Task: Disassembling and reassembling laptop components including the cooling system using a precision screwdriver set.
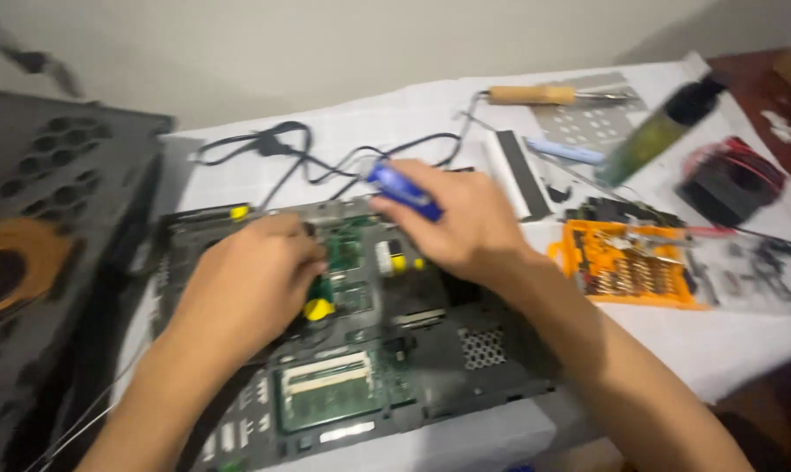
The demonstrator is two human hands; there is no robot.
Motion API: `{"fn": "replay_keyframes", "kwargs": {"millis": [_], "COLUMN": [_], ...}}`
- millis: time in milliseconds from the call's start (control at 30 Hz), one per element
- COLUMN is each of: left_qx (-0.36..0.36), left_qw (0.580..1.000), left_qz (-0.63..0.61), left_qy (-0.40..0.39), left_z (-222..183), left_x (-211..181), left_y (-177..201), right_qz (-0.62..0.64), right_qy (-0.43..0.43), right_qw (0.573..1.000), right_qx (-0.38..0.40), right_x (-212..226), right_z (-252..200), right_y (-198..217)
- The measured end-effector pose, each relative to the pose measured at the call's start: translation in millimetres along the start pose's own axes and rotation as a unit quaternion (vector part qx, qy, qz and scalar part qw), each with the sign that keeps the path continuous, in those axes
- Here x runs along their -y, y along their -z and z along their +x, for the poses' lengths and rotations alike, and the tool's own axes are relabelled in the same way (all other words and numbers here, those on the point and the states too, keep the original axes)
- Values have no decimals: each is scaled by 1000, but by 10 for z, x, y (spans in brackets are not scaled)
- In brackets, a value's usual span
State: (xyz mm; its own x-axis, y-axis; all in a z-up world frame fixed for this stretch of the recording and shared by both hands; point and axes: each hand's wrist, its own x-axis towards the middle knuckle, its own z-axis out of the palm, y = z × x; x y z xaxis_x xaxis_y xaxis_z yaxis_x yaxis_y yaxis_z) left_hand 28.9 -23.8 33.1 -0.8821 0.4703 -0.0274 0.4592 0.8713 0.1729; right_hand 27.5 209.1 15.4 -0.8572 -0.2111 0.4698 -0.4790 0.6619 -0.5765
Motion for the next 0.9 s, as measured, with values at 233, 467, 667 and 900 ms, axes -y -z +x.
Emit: {"fn": "replay_keyframes", "kwargs": {"millis": [233,467,667,900], "left_qx": [-29,-120,-137,-110], "left_qw": [997,991,937,803], "left_qz": [-75,-38,-322,-585], "left_qy": [4,-54,5,-24], "left_z": [-62,-82,-139,-191], "left_x": [82,74,-185,-301], "left_y": [-235,-278,52,123], "right_qz": [-75,53,260,366], "right_qy": [27,-111,-193,-108], "right_qw": [993,988,908,864], "right_qx": [88,94,265,329], "right_x": [-25,275,186,268], "right_z": [2,25,31,-85], "right_y": [-39,42,98,87]}}
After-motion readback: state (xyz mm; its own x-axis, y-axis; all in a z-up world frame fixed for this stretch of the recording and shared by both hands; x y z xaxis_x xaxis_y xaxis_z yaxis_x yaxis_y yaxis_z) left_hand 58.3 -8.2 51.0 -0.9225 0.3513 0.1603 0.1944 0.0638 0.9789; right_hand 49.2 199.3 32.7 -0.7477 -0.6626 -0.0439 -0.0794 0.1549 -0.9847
